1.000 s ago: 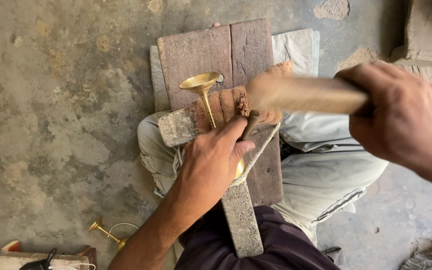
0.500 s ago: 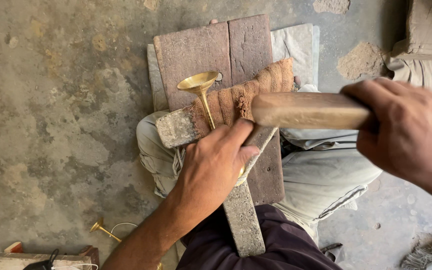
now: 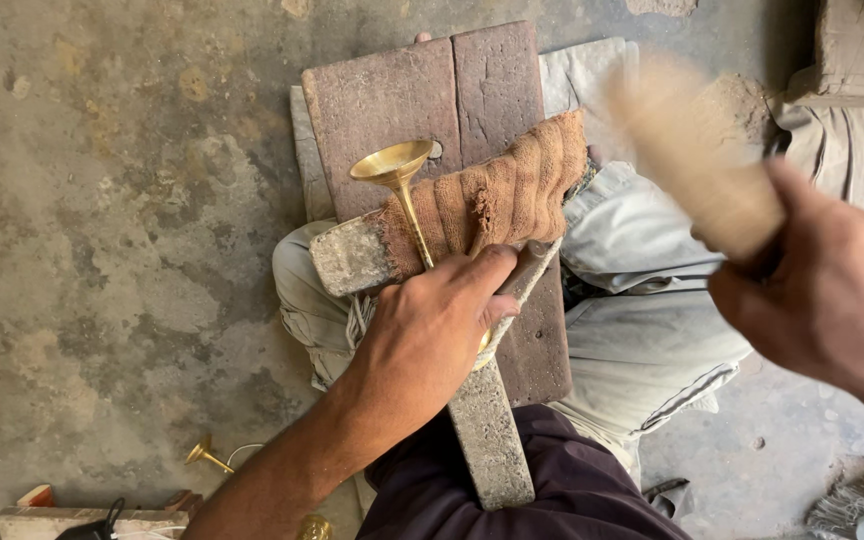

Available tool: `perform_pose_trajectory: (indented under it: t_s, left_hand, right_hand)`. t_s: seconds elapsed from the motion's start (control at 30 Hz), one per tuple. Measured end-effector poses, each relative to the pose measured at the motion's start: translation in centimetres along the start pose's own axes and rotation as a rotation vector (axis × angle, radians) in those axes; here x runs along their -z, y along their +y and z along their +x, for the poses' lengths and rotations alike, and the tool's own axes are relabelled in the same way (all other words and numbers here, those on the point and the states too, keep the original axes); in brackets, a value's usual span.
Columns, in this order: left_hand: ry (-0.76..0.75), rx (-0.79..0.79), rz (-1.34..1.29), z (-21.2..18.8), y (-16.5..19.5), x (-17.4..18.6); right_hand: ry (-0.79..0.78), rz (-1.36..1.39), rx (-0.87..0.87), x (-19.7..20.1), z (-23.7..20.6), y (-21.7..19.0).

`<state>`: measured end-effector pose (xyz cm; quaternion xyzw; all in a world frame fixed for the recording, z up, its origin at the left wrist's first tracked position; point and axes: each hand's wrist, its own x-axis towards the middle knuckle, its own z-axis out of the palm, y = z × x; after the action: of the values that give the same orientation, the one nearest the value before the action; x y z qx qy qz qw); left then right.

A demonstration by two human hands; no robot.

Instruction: The person sits on the floor shaping a brass oil lamp clamped between bricks. They first score the brass base with a hand tool, then hold a metal punch against the lamp's base and strike it repeatedly with a wooden mallet, repositioning the punch to work around the surface, and finally wipe the lamp with a cloth.

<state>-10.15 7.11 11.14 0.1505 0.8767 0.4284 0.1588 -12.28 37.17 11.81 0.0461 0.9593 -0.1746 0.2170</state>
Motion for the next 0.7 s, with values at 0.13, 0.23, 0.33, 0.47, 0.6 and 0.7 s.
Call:
perform_pose_trajectory:
  t_s: [0.13, 0.23, 0.33, 0.47, 0.6, 0.7]
  left_hand:
    - [-0.030, -0.008, 0.009, 0.3, -0.2, 0.2]
    - [-0.068, 0.002, 0.053, 0.6, -0.1, 0.1]
    - [-0.098, -0.066, 0.071, 0.9, -0.1, 0.2]
    - [-0.049, -0.139, 0.006, 0.7, -0.3, 0.6]
    - [-0.119, -0.072, 0.063, 0.8, -0.4, 0.5]
    - [-0.158, -0.106, 0.011, 1.1, -0.4, 0.3]
  right_hand:
    - [0.173, -0.196, 0.279, -0.3, -0.8, -0.1]
    - [0.050, -0.124, 0.110, -0.3, -1.3, -0.3]
    - [0.169, -0.129, 0.162, -0.3, -1.8, -0.4]
    - [0.151, 0.031, 0.092, -0.7, -2.1, -0.2]
    - [0.160, -0.462, 0.207, -1.4, -2.6, 0.0]
    - [0.144, 0.560, -0.052, -2.4, -3.2, 0.2]
